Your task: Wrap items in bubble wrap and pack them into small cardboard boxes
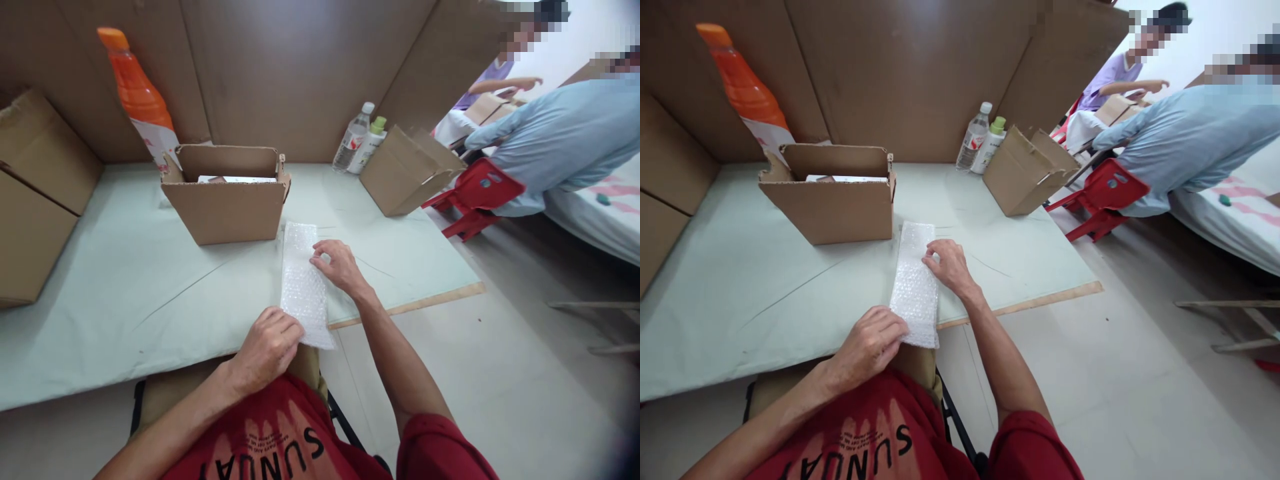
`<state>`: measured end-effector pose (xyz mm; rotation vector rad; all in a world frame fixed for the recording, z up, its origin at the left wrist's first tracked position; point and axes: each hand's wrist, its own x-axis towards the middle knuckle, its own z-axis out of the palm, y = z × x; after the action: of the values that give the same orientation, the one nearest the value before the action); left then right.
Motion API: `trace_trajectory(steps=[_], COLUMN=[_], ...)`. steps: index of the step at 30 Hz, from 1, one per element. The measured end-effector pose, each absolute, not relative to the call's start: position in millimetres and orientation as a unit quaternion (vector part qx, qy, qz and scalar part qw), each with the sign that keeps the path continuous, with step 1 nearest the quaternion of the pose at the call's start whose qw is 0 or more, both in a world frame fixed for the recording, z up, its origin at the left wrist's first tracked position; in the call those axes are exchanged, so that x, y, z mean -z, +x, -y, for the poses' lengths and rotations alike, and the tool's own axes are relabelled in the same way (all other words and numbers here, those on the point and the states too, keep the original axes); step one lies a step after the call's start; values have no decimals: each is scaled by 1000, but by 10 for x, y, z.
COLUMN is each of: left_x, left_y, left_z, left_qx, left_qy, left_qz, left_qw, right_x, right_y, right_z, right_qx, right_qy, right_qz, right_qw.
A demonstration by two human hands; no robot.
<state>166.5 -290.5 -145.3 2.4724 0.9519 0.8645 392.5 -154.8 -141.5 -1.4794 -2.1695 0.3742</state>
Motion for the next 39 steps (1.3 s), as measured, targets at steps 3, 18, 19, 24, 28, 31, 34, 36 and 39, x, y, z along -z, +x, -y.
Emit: trace_trajectory(steps=[3, 18, 19, 24, 28, 31, 34, 36, 39], left_x=[1439, 1639, 1629, 1557, 1539, 1561, 1591, 1605, 1608], left_y=[1689, 1726, 1723, 1739, 1779, 1823, 1872, 1893, 1871], left_z=[2841, 2725, 2694, 2450, 2275, 2205, 2160, 2142, 2166], left_qx=[-308, -330, -321, -253, -207, -182, -156, -149, -180], left_qy=[875, 804, 798, 769, 774, 786, 808, 826, 839], left_qz=[-335, -425, -436, -492, -509, -502, -490, -482, -482], left_qw=[168, 253, 267, 320, 315, 311, 288, 253, 178], right_x=[1423, 1867, 1845, 1627, 1465, 1442, 1486, 1530, 1597], right_y=[3932, 3854, 3868, 4017, 4122, 4112, 4050, 4008, 3968], right_z=[1495, 1335, 1349, 1629, 2120, 2493, 2737, 2803, 2788], right_qx=[-125, -128, -128, -127, -120, -114, -100, -89, -72], right_qy=[-544, -561, -561, -527, -513, -489, -456, -431, -409], right_qz=[792, 784, 782, 759, 728, 745, 796, 832, 875], right_qw=[247, 233, 240, 361, 439, 438, 386, 336, 250])
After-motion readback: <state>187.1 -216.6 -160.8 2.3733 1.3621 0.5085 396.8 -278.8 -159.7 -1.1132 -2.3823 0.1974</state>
